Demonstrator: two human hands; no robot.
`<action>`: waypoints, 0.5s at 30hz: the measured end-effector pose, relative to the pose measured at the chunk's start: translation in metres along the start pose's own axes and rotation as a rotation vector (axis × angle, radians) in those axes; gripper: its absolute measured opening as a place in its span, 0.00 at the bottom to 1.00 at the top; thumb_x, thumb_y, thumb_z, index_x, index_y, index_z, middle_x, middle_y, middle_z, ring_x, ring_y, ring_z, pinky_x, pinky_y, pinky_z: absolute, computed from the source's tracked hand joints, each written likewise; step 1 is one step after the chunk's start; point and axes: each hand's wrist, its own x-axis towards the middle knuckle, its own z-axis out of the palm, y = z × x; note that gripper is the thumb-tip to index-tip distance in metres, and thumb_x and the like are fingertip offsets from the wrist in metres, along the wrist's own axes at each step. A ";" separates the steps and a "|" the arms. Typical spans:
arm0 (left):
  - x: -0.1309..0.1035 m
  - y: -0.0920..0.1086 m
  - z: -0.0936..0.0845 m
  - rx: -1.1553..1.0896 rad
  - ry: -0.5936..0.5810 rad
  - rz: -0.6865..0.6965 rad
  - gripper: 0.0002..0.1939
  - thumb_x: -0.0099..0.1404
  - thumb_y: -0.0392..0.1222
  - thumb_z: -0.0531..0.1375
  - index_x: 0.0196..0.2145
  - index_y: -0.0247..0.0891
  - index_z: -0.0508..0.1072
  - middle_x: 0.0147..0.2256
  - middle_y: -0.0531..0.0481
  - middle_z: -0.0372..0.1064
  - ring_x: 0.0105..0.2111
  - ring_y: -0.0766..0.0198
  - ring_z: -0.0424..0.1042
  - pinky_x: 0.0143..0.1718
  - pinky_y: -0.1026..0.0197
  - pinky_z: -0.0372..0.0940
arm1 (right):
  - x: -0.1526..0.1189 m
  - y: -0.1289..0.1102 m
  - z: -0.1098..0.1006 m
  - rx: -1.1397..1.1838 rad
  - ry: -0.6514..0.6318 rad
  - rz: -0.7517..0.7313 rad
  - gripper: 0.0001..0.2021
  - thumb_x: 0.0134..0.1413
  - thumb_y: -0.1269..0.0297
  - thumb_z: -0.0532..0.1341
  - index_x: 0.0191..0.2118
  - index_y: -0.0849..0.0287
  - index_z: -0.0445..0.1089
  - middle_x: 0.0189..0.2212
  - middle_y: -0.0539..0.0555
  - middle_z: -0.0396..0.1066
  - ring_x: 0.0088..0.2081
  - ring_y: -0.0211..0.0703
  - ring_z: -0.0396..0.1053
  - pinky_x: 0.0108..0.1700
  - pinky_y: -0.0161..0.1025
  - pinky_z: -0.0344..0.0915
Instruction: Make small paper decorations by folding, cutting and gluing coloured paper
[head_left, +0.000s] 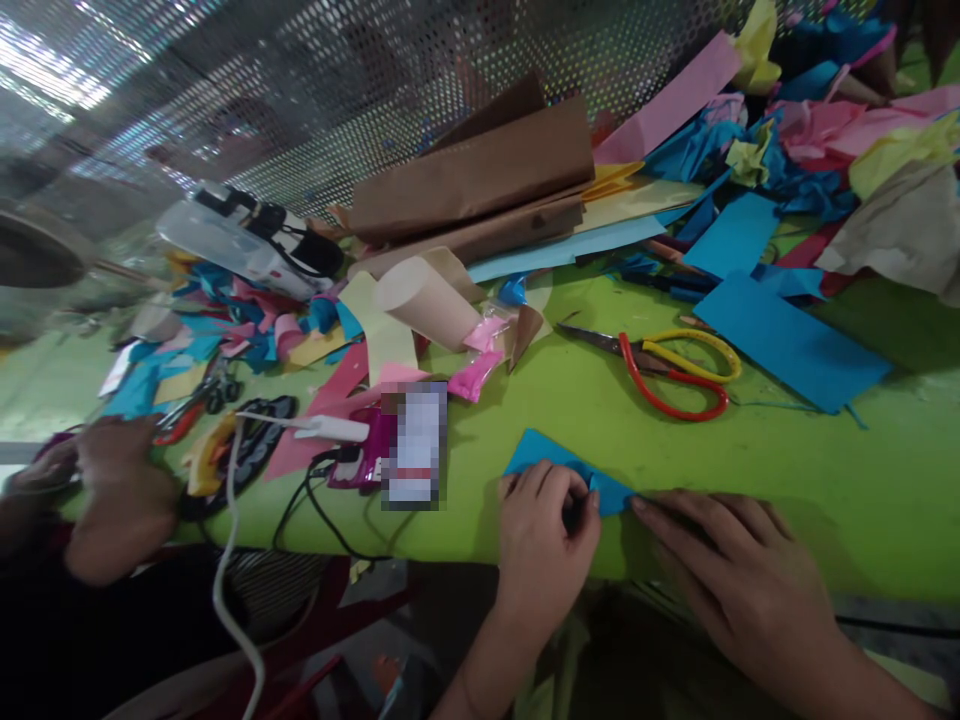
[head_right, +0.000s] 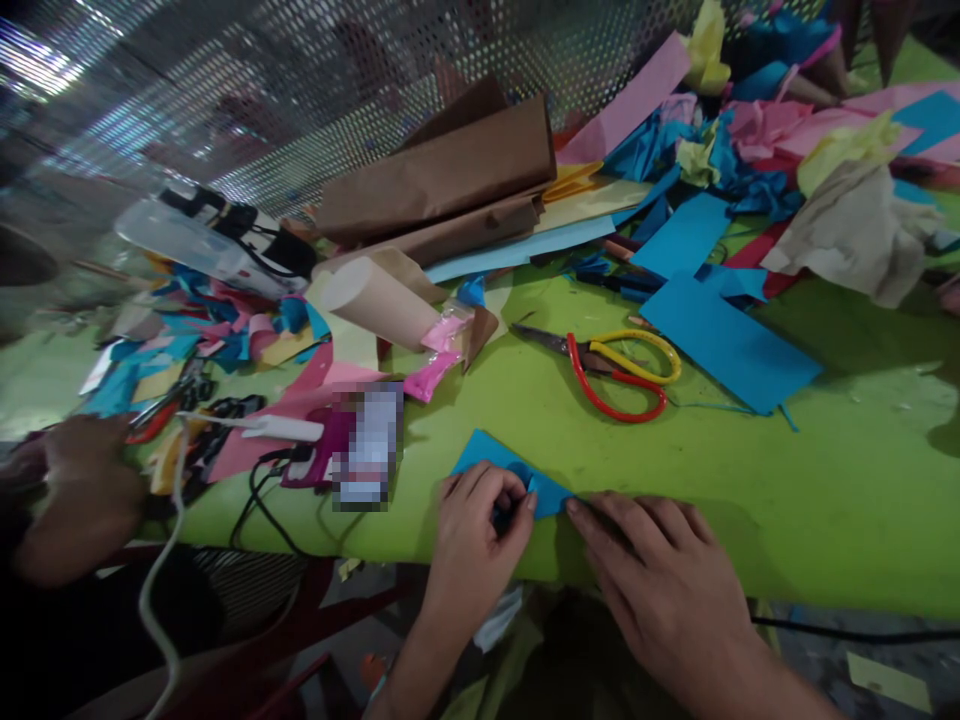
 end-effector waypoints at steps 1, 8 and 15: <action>0.000 0.000 0.000 0.000 0.001 -0.001 0.08 0.65 0.34 0.59 0.29 0.39 0.64 0.29 0.54 0.66 0.32 0.62 0.64 0.40 0.54 0.54 | 0.000 0.000 0.000 0.002 0.002 0.000 0.18 0.67 0.67 0.54 0.57 0.53 0.73 0.47 0.53 0.77 0.41 0.48 0.66 0.43 0.45 0.57; -0.002 0.000 0.002 0.004 0.031 -0.004 0.08 0.66 0.34 0.60 0.30 0.40 0.65 0.30 0.54 0.67 0.32 0.61 0.65 0.42 0.53 0.55 | 0.000 0.000 0.000 -0.001 -0.015 0.004 0.18 0.67 0.67 0.55 0.58 0.53 0.73 0.47 0.53 0.76 0.42 0.48 0.66 0.43 0.46 0.58; -0.006 -0.002 0.003 0.010 0.111 0.044 0.02 0.66 0.37 0.62 0.36 0.41 0.71 0.31 0.52 0.71 0.34 0.59 0.68 0.41 0.53 0.56 | -0.001 0.000 0.000 -0.005 -0.015 0.003 0.17 0.67 0.67 0.55 0.57 0.53 0.73 0.47 0.54 0.77 0.42 0.49 0.66 0.43 0.47 0.58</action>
